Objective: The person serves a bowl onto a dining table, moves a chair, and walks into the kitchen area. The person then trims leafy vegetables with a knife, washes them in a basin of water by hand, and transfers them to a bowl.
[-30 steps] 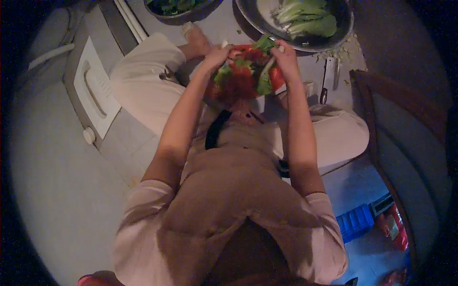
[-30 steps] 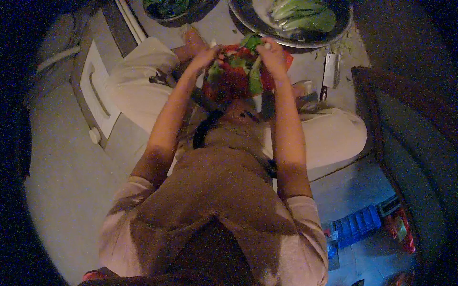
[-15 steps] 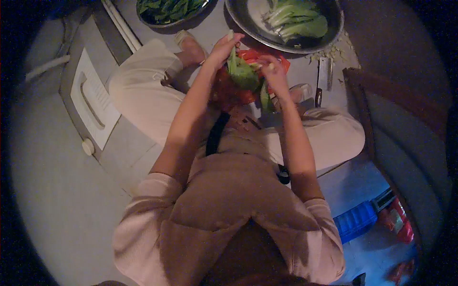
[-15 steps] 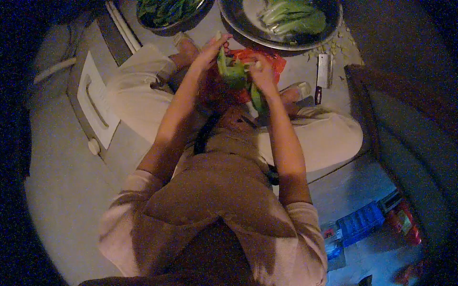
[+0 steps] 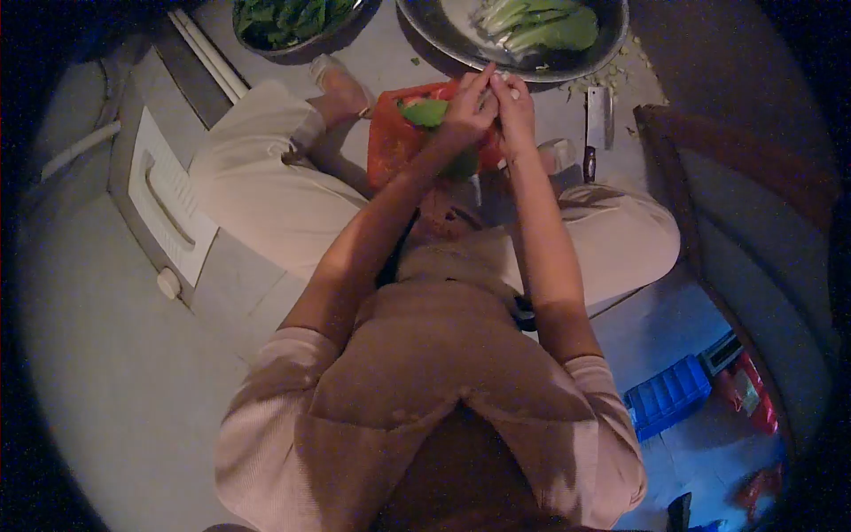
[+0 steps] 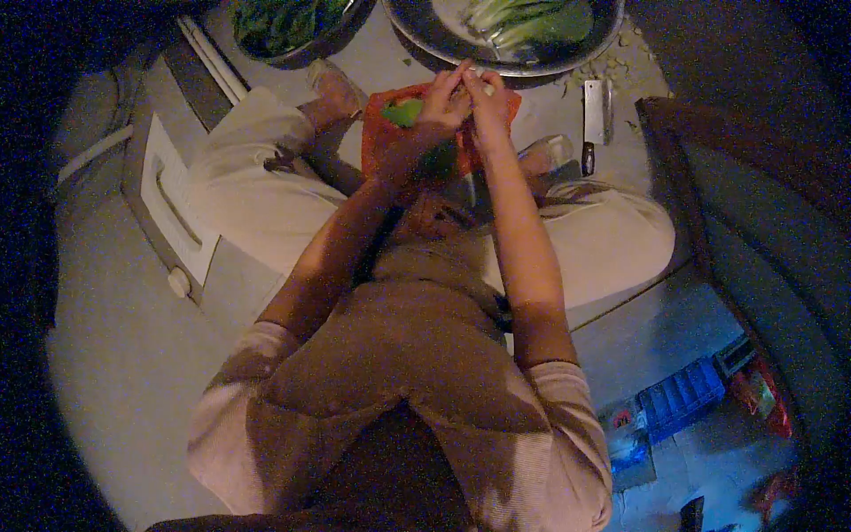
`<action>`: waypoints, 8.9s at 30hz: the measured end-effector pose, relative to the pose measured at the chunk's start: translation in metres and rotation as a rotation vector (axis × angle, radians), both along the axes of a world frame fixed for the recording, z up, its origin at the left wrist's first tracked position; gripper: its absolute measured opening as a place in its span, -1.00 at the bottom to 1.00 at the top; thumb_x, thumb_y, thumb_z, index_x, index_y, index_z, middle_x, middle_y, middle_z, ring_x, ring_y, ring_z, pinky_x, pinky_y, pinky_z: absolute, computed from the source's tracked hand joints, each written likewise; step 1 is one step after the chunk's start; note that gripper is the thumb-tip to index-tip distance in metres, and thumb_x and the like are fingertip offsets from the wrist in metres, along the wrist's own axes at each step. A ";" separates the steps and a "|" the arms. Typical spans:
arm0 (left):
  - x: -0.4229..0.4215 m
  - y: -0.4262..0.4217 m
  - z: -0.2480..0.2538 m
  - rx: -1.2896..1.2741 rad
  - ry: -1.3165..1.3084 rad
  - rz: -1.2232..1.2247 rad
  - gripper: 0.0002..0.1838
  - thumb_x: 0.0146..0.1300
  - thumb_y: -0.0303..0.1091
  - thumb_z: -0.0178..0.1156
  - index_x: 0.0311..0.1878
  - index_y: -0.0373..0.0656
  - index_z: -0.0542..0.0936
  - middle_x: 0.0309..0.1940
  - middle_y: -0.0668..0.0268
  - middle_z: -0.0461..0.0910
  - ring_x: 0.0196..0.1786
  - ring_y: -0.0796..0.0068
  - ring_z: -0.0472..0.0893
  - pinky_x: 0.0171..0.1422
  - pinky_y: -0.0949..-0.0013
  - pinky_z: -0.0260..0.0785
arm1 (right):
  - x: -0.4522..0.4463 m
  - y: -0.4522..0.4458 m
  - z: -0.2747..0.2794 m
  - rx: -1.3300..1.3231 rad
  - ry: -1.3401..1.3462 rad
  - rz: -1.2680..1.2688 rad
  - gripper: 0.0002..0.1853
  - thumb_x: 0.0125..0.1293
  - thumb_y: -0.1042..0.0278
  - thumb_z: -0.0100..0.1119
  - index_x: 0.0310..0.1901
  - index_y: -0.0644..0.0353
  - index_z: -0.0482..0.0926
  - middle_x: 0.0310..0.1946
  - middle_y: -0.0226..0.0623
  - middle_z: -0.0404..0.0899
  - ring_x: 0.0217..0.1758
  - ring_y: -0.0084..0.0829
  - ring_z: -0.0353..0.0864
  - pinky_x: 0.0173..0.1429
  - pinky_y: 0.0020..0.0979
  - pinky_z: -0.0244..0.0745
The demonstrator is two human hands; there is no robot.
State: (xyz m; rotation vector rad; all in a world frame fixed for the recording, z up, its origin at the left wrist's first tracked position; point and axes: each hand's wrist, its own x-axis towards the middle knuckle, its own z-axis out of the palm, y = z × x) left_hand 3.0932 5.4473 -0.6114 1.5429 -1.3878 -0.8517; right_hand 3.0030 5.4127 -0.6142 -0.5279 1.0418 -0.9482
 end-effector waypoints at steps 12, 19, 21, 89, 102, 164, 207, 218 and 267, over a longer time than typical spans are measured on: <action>0.051 0.039 -0.099 0.500 -0.417 -0.269 -0.58 0.07 -0.29 0.13 0.02 -0.18 0.36 -0.15 0.22 0.46 -0.16 0.39 0.48 -0.09 0.34 0.37 | -0.062 -0.020 -0.004 -0.206 0.520 -0.361 -0.91 0.09 0.45 0.11 -0.42 0.23 0.41 -0.54 -0.29 0.47 -0.54 -0.48 0.48 -0.47 -0.49 0.38; 0.013 0.023 -0.102 0.338 -0.518 -0.282 -0.58 0.07 -0.29 0.11 0.02 -0.18 0.36 -0.14 0.18 0.45 -0.13 0.35 0.46 -0.05 0.32 0.33 | -0.049 -0.011 0.015 -0.093 0.431 0.039 -0.89 0.09 0.39 0.08 -0.38 0.24 0.47 -0.58 -0.35 0.49 -0.52 -0.55 0.46 -0.39 -0.54 0.35; 0.007 0.014 -0.107 0.336 -0.534 -0.271 -0.58 0.07 -0.28 0.10 0.01 -0.19 0.36 -0.13 0.16 0.44 -0.12 0.34 0.46 -0.04 0.31 0.32 | -0.037 -0.002 -0.001 -0.026 0.352 0.109 -0.90 0.10 0.40 0.06 -0.37 0.22 0.48 -0.58 -0.34 0.50 -0.52 -0.53 0.47 -0.40 -0.53 0.36; -0.044 -0.083 0.160 -0.291 -0.052 -0.450 -0.07 -0.22 -0.29 0.25 0.27 -0.04 -0.02 0.06 0.02 0.31 0.07 0.02 0.36 0.11 0.20 0.23 | -0.072 -0.065 0.187 -0.317 -0.083 -0.238 -0.68 0.04 0.30 0.19 -0.16 0.25 0.48 -0.27 -0.33 0.50 -0.28 -0.52 0.47 -0.14 -0.48 0.40; -0.095 -0.188 0.032 0.351 -0.665 -0.720 -0.26 -0.14 -0.21 0.22 0.15 -0.07 0.13 -0.29 -0.07 0.49 -0.21 -0.04 0.50 -0.12 0.11 0.34 | -0.256 -0.004 -0.091 -0.304 1.602 0.043 -0.78 0.09 0.26 -0.02 -0.30 0.20 0.47 -0.49 -0.18 0.50 -0.32 -0.20 0.51 -0.28 -0.29 0.42; -0.107 -0.249 -0.024 0.509 -0.585 -1.168 -0.26 0.06 0.12 0.07 0.21 -0.11 0.12 0.01 0.04 0.38 0.08 0.13 0.37 0.15 0.25 0.20 | -0.162 -0.110 -0.024 -0.136 1.342 0.213 -0.74 0.22 0.21 -0.14 -0.19 0.22 0.37 -0.52 0.02 0.50 -0.44 -0.03 0.53 -0.32 -0.10 0.41; -0.035 -0.145 0.005 0.359 -0.215 -0.819 -0.48 0.02 -0.09 0.18 -0.02 -0.20 0.36 -0.14 0.14 0.46 -0.09 0.31 0.45 0.03 0.31 0.28 | -0.220 -0.094 -0.063 -0.567 1.631 0.754 -0.73 0.07 0.41 0.07 -0.14 0.21 0.42 -0.12 -0.10 0.42 -0.17 -0.11 0.47 -0.18 -0.24 0.40; -0.059 -0.233 -0.072 0.186 1.343 1.167 -0.30 0.05 0.08 0.12 0.17 -0.13 0.18 0.06 0.20 0.27 0.01 0.36 0.31 0.05 0.37 0.18 | -0.084 -0.288 0.013 -1.143 1.325 0.577 -0.68 0.12 0.25 0.04 -0.10 0.22 0.44 -0.24 -0.04 0.48 -0.11 -0.06 0.43 -0.01 -0.23 0.33; 0.129 -0.326 -0.173 0.416 0.144 -0.402 -0.62 0.08 -0.08 0.10 -0.19 -0.22 0.54 -0.21 0.31 0.54 -0.14 0.52 0.48 0.01 0.47 0.28 | 0.000 -0.300 -0.188 0.037 0.244 0.302 -0.61 0.04 0.27 0.20 -0.10 0.28 0.47 -0.28 -0.31 0.52 -0.25 -0.52 0.45 -0.13 -0.52 0.36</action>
